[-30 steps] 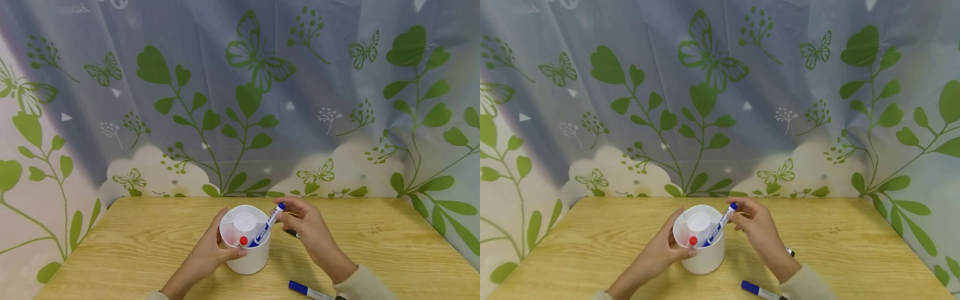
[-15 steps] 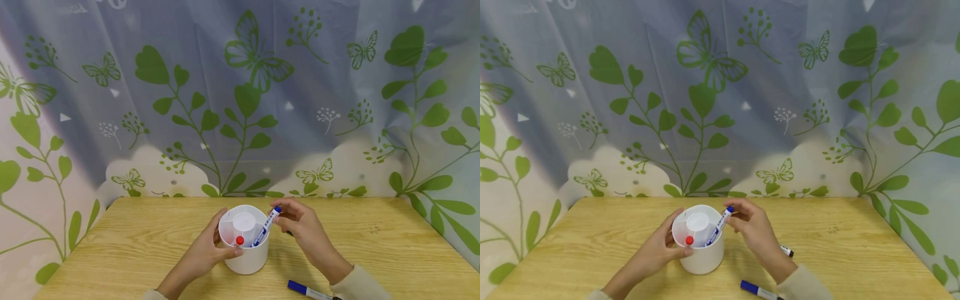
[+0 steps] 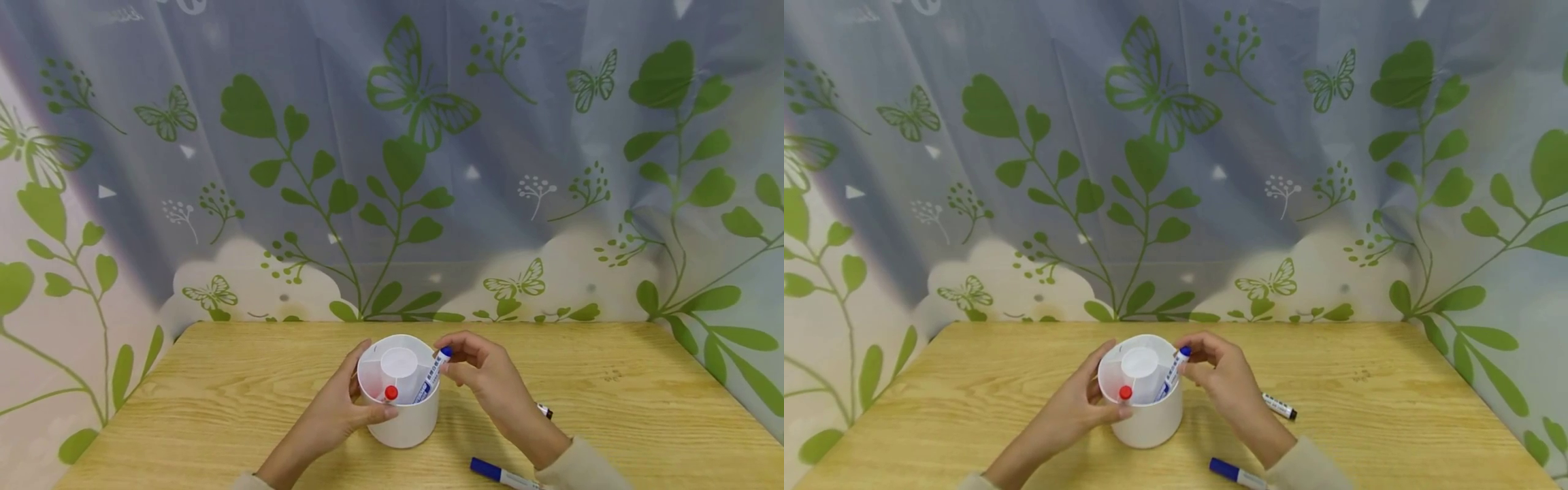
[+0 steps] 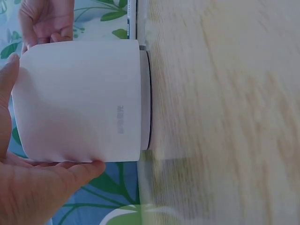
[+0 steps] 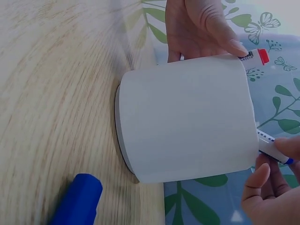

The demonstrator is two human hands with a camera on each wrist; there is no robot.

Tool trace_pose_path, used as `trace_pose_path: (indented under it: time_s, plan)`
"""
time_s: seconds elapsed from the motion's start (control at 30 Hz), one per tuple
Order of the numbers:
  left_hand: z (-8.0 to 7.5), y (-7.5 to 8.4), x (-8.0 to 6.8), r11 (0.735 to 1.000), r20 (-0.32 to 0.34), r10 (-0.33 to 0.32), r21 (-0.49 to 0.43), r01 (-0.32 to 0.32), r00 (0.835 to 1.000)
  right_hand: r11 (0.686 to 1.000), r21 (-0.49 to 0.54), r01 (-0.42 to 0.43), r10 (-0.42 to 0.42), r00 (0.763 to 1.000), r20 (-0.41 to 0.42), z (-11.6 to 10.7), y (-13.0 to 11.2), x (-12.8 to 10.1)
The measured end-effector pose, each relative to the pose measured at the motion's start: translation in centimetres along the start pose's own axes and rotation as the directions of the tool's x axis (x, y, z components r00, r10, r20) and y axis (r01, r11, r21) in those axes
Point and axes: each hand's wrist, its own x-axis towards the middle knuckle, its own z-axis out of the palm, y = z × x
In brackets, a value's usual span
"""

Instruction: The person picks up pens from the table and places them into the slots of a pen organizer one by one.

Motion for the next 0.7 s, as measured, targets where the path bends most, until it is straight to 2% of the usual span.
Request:
trace_pose_path:
  time_s: [0.23, 0.43, 0.7]
  plan:
    - [0.3, 0.0, -0.1, 1.0, -0.036, -0.003, 0.003, 0.003, 0.999, 1.0, 0.006, -0.024, 0.024, 1.0, 0.005, 0.0, 0.2, 0.0]
    - [0.7, 0.2, -0.1, 1.0, -0.068, -0.021, 0.006, 0.021, 0.997, 0.999, -0.029, -0.019, 0.019, 1.0, 0.004, -0.1, 0.2, -0.1]
    - [1.1, 0.2, -0.3, 0.999, -0.091, -0.012, 0.033, 0.015, 0.996, 0.998, -0.045, -0.038, 0.039, 0.999, 0.021, -0.1, 0.4, -0.2]
